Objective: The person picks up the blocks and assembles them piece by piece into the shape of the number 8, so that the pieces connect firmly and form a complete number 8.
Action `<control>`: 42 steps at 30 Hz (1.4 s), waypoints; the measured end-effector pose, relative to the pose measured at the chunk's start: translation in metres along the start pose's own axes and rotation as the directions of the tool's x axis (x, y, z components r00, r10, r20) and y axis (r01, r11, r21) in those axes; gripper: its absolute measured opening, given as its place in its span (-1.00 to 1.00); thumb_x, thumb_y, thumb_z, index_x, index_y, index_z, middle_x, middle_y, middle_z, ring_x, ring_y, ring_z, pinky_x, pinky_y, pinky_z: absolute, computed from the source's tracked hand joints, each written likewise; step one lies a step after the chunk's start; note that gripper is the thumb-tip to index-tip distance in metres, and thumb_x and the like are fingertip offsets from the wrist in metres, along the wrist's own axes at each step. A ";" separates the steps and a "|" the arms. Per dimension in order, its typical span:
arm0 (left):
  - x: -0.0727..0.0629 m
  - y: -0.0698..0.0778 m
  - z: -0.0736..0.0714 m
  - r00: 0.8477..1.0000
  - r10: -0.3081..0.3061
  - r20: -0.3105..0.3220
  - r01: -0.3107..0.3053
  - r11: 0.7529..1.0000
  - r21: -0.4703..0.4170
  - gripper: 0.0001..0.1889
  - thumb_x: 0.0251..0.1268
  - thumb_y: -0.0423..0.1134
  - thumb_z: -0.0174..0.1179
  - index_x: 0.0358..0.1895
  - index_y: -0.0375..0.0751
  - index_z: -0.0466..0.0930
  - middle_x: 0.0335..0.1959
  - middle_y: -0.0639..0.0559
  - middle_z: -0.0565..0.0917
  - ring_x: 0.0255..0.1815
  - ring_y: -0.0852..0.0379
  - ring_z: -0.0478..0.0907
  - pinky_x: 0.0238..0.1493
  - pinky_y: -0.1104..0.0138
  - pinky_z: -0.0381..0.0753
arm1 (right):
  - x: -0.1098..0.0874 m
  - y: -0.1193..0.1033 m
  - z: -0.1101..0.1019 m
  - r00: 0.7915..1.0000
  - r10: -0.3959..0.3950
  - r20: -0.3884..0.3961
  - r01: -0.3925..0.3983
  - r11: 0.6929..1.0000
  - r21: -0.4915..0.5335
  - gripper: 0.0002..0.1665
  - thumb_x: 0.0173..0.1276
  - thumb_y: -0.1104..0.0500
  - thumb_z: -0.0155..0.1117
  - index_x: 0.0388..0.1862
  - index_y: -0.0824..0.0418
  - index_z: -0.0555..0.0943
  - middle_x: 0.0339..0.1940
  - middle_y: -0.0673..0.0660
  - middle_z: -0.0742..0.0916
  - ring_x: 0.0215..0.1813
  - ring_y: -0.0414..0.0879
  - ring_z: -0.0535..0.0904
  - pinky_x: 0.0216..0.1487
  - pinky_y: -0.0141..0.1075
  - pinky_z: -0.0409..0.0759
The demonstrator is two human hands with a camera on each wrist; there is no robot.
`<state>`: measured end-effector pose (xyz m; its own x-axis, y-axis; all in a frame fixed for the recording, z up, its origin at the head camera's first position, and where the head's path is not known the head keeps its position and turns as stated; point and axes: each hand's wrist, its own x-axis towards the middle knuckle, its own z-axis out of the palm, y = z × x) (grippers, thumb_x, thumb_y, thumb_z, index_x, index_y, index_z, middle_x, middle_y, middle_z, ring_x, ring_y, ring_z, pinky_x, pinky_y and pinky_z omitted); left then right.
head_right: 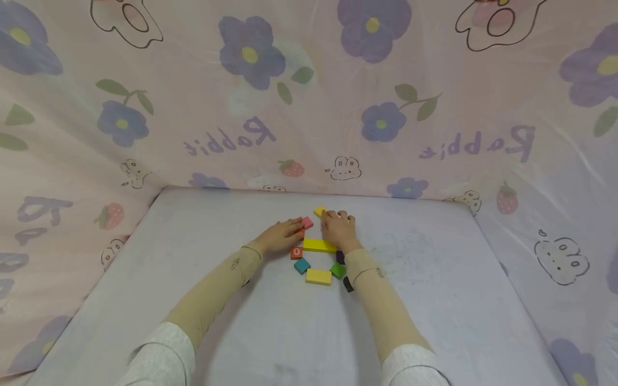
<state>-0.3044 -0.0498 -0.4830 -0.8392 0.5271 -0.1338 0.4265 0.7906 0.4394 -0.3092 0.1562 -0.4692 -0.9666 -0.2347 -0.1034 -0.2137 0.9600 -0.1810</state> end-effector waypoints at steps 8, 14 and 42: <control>0.003 0.001 0.000 1.000 0.007 -0.008 -0.007 1.000 0.002 -0.46 0.45 0.11 -0.22 0.40 0.01 0.20 0.48 0.09 0.14 0.49 0.00 0.08 0.44 -0.06 0.01 | 0.001 0.001 0.001 0.999 0.000 -0.033 -0.001 1.000 -0.028 -0.50 0.51 -0.02 -0.19 0.38 0.00 0.31 0.39 0.07 0.39 0.42 0.28 0.07 0.35 0.24 -0.01; 0.002 0.001 0.000 1.000 -0.008 -0.001 0.008 1.000 0.013 -0.46 0.45 0.12 -0.23 0.40 0.03 0.19 0.48 0.11 0.14 0.49 0.00 0.08 0.44 -0.04 0.01 | 0.001 0.007 0.002 0.999 -0.044 -0.004 0.044 0.998 -0.036 -0.51 0.52 -0.01 -0.21 0.37 0.00 0.32 0.43 0.03 0.36 0.46 0.25 0.03 0.39 0.22 -0.05; 0.000 -0.002 0.001 1.000 0.015 -0.014 -0.015 1.000 -0.017 -0.45 0.44 0.11 -0.20 0.41 0.01 0.17 0.51 0.12 0.05 0.51 0.05 0.05 0.45 -0.03 0.01 | -0.007 0.023 0.004 0.989 -0.101 -0.104 0.114 0.985 0.129 -0.53 0.49 0.09 -0.12 0.34 0.07 0.35 0.45 0.09 0.33 0.49 0.26 -0.03 0.38 0.25 -0.04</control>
<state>-0.3044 -0.0510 -0.4846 -0.8374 0.5344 -0.1146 0.4335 0.7772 0.4561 -0.3068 0.1788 -0.4767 -0.9494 -0.3135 0.0178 -0.3027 0.8991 -0.3163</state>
